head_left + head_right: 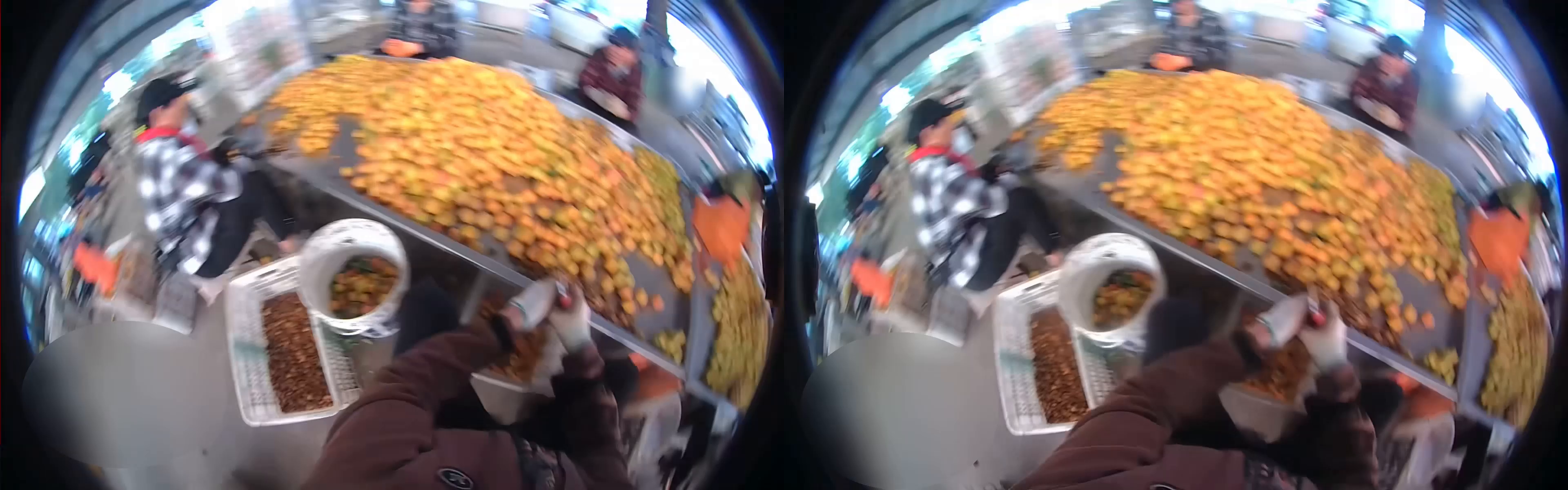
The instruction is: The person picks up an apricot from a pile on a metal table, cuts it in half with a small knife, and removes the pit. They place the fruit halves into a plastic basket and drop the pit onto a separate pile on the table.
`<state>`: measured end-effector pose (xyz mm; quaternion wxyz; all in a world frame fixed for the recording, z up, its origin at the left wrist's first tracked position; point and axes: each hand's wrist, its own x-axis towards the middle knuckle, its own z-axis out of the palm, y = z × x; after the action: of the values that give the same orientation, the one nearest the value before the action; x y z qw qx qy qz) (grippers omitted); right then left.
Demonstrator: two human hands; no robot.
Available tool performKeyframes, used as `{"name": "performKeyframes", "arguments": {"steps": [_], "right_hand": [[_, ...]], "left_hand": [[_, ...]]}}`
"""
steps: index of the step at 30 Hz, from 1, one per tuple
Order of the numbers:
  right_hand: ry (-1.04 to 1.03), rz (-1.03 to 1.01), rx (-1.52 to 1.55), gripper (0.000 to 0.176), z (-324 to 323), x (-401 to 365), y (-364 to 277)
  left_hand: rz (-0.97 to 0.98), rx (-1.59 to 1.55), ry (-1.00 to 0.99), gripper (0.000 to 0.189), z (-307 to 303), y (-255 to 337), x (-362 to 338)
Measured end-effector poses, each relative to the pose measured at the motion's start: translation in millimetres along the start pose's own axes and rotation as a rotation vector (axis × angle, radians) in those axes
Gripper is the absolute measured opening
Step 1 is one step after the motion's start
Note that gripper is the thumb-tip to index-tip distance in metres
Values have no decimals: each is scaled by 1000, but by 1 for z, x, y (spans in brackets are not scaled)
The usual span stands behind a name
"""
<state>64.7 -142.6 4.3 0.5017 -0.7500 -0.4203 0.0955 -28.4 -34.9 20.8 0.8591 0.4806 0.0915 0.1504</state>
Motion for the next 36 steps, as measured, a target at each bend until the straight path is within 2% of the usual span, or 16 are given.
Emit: {"name": "performKeyframes", "arguments": {"steps": [3, 4, 7, 10, 13, 14, 15, 17, 18, 21, 23, 24, 26, 30, 33, 36], "right_hand": [[-46, -63, -41, 46, -6, -3, -52], [-41, -30, -202, 39, -7, -6, -56], [-10, 30, -311, 28, -6, -8, -60], [333, 77, -173, 26, -6, 4, -47], [509, 190, -111, 26, -41, 45, -8], [434, 197, -167, 27, -52, 56, -11], [361, 201, -221, 28, -62, 66, -16], [164, 85, -453, 32, -63, 84, 0], [96, 109, -520, 30, -57, 94, 4], [-85, -4, -668, 27, -37, 118, 7], [-215, -110, -735, 26, -25, 132, 20], [-371, 12, -781, 29, -20, 134, 16], [-375, -52, -830, 33, -15, 135, 21], [-329, -72, -722, 35, -15, 138, 23], [-76, 64, -570, 36, -28, 132, 12], [-33, 184, -150, 50, -54, 106, -25]], "left_hand": [[3, -80, 87, 24, 4, -1, -2], [-194, -271, 191, 21, -1, -9, 7], [-201, -159, 219, 18, -5, -13, 8], [-236, -217, 180, 17, -7, -14, 12], [119, 586, -53, 24, -8, -16, 6], [-324, 443, -27, 46, 7, 4, -2], [-328, 438, -34, 46, 2, -9, -1], [27, 1243, -267, 46, 3, -16, -2], [-345, 1266, -172, 45, 16, -5, -4], [-193, 1485, -190, 47, 16, -5, -5], [-173, 1445, -190, 47, 15, -5, -3], [-225, 1378, -147, 46, 16, 1, -5], [-220, 1276, -122, 42, 15, 8, 0], [-192, 902, 5, 32, -3, -11, 14], [-66, 473, 110, 33, -4, -2, 23], [-133, 10, 263, 38, 6, 30, 19]]}}
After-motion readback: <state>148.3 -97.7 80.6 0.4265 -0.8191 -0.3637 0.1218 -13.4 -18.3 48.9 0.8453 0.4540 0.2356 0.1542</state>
